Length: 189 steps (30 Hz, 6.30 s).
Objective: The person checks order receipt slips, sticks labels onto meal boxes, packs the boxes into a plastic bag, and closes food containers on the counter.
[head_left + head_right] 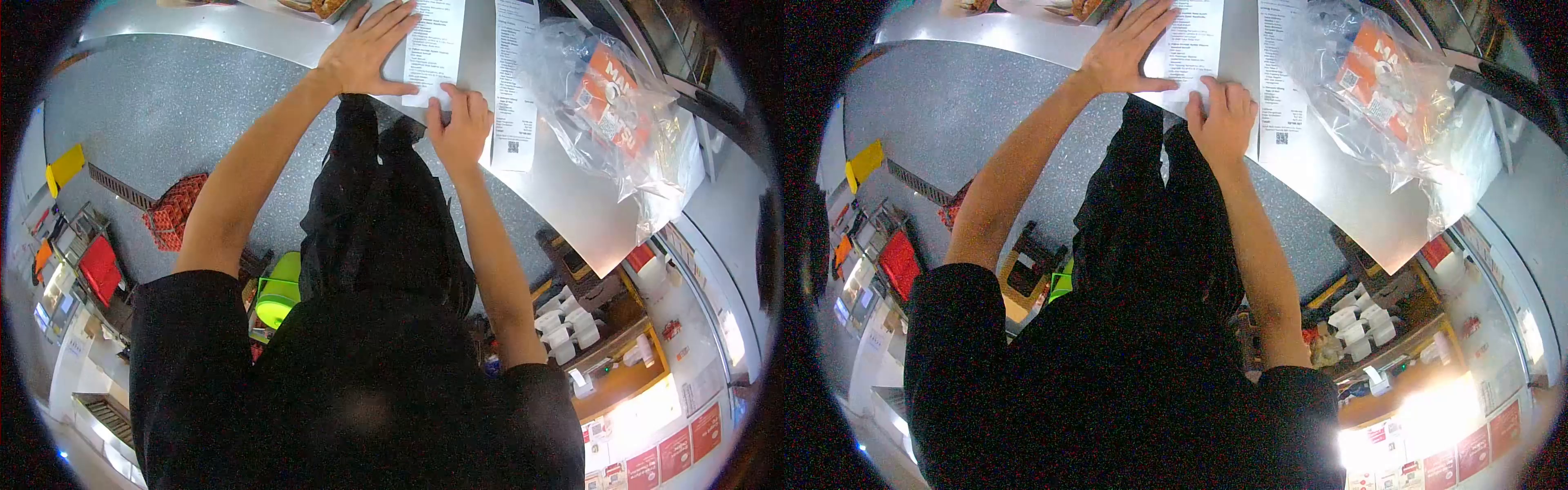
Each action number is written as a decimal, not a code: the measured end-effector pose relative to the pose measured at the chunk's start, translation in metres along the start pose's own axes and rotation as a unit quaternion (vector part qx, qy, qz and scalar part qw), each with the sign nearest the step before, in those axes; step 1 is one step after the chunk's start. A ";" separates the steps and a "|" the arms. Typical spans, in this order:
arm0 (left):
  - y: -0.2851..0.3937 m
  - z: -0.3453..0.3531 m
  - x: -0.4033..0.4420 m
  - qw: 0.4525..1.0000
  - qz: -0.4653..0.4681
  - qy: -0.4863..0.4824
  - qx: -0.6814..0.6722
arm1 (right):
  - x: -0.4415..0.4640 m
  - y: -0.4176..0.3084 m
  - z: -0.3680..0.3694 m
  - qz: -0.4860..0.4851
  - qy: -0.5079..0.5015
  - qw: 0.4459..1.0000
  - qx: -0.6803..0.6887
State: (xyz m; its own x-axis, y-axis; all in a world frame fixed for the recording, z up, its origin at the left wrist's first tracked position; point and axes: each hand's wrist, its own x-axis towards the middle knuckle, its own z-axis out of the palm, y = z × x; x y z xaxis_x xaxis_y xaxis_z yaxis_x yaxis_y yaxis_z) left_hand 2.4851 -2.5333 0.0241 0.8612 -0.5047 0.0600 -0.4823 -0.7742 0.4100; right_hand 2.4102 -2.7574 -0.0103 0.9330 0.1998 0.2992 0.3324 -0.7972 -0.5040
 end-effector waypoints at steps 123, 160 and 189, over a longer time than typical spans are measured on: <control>-0.026 0.023 -0.017 0.987 -0.045 0.106 -0.108 | 0.220 -0.204 -0.002 0.282 -0.131 0.815 0.489; -0.014 0.010 -0.008 0.999 -0.005 0.050 -0.022 | 0.006 -0.058 -0.065 0.268 -0.042 0.954 0.125; -0.006 0.018 -0.001 0.998 -0.015 0.051 0.046 | -0.015 0.004 -0.006 0.034 0.012 0.999 0.016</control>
State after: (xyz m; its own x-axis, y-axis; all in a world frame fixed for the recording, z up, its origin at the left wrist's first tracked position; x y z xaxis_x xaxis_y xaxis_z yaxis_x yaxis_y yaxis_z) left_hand 2.4840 -2.5347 0.0056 0.8849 -0.4433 0.1426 -0.4648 -0.8223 0.3284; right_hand 2.3968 -2.7667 -0.0116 0.9503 0.1313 0.2823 0.2724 -0.7897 -0.5497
